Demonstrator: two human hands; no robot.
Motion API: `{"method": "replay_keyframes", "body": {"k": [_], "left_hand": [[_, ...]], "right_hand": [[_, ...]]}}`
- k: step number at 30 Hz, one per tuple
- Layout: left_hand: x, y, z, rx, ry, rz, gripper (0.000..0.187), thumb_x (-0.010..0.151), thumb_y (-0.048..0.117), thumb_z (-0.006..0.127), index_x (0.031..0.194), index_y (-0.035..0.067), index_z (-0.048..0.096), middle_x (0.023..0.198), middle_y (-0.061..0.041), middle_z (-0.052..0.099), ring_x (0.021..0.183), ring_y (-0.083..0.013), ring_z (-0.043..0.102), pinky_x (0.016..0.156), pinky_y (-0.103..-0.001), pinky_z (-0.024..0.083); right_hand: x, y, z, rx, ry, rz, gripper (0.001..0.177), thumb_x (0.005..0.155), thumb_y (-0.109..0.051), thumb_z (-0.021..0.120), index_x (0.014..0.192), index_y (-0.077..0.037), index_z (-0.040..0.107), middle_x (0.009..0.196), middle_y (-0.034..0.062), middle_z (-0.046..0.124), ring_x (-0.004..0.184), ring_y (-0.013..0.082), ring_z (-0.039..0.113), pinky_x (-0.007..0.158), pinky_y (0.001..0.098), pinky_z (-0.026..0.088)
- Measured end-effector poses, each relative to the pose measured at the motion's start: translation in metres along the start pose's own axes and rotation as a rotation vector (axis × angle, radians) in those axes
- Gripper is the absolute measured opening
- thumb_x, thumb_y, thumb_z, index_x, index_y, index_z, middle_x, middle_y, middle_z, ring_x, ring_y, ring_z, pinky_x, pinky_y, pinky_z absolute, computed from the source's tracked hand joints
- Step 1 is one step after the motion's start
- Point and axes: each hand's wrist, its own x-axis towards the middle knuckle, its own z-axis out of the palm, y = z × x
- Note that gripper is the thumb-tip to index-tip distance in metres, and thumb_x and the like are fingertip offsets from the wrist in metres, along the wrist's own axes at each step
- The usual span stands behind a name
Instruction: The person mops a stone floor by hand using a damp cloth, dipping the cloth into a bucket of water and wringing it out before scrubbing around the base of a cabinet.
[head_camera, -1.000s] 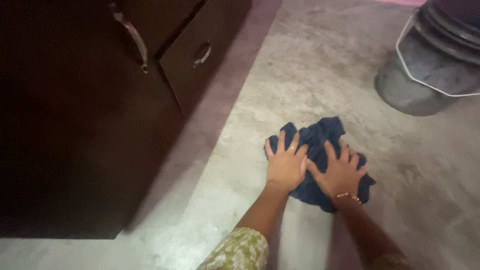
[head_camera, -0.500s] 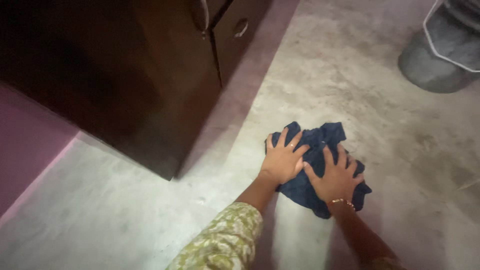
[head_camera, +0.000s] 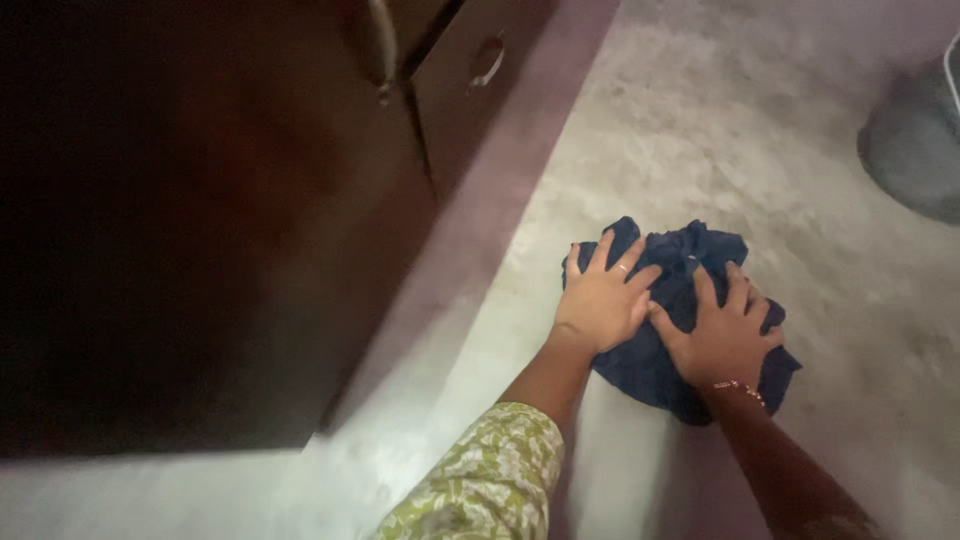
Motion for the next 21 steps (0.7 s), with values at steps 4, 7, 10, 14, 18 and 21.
{"method": "replay_keyframes", "body": {"k": [4, 7, 10, 14, 18, 21], "left_hand": [[0.056, -0.02, 0.021, 0.008, 0.008, 0.008, 0.045, 0.092, 0.037, 0.059, 0.136, 0.029, 0.063, 0.159, -0.003, 0.044, 0.151, -0.0369, 0.031, 0.115, -0.072, 0.024], [0.086, -0.03, 0.037, 0.0, 0.039, 0.013, 0.044, 0.092, 0.037, 0.058, 0.136, 0.029, 0.063, 0.159, -0.003, 0.044, 0.15, -0.037, 0.031, 0.115, -0.072, 0.024], [0.099, -0.033, 0.043, 0.004, 0.063, 0.005, 0.044, 0.092, 0.038, 0.058, 0.135, 0.03, 0.064, 0.158, -0.002, 0.044, 0.15, -0.0368, 0.032, 0.116, -0.072, 0.023], [0.089, -0.03, 0.04, -0.013, 0.071, -0.015, 0.043, 0.092, 0.04, 0.059, 0.133, 0.029, 0.064, 0.158, -0.003, 0.046, 0.15, -0.037, 0.032, 0.117, -0.073, 0.021], [0.063, -0.029, 0.031, -0.007, 0.043, -0.002, 0.046, 0.091, 0.037, 0.06, 0.136, 0.027, 0.064, 0.156, -0.004, 0.048, 0.149, -0.0381, 0.034, 0.118, -0.074, 0.02], [0.029, -0.03, 0.019, -0.026, 0.05, 0.069, 0.048, 0.089, 0.038, 0.061, 0.134, 0.022, 0.063, 0.153, -0.009, 0.048, 0.146, -0.0411, 0.033, 0.114, -0.076, 0.018]], "right_hand": [[0.057, 0.011, 0.02, -0.016, 0.038, -0.006, 0.086, 0.083, -0.072, 0.061, 0.152, -0.021, 0.051, 0.163, 0.0165, 0.035, 0.145, 0.0452, 0.03, 0.104, 0.0797, 0.021], [0.087, 0.017, 0.027, 0.0, 0.048, -0.001, 0.085, 0.085, -0.072, 0.061, 0.152, -0.02, 0.052, 0.164, 0.0165, 0.035, 0.146, 0.0456, 0.031, 0.105, 0.0815, 0.02], [0.099, 0.016, 0.027, 0.024, 0.048, 0.004, 0.085, 0.084, -0.07, 0.061, 0.152, -0.019, 0.053, 0.163, 0.0174, 0.036, 0.145, 0.0474, 0.03, 0.102, 0.0826, 0.022], [0.087, 0.01, 0.027, -0.019, 0.087, 0.008, 0.085, 0.088, -0.072, 0.06, 0.153, -0.017, 0.054, 0.162, 0.0208, 0.038, 0.142, 0.051, 0.033, 0.102, 0.0811, 0.025], [0.053, -0.005, 0.028, -0.037, 0.18, 0.014, 0.079, 0.091, -0.069, 0.06, 0.152, -0.019, 0.058, 0.163, 0.0216, 0.039, 0.139, 0.0495, 0.038, 0.104, 0.0808, 0.025], [0.018, -0.023, 0.018, -0.053, 0.152, 0.074, 0.08, 0.085, -0.068, 0.062, 0.148, -0.019, 0.057, 0.158, 0.0217, 0.041, 0.136, 0.051, 0.037, 0.098, 0.0797, 0.025]]}}
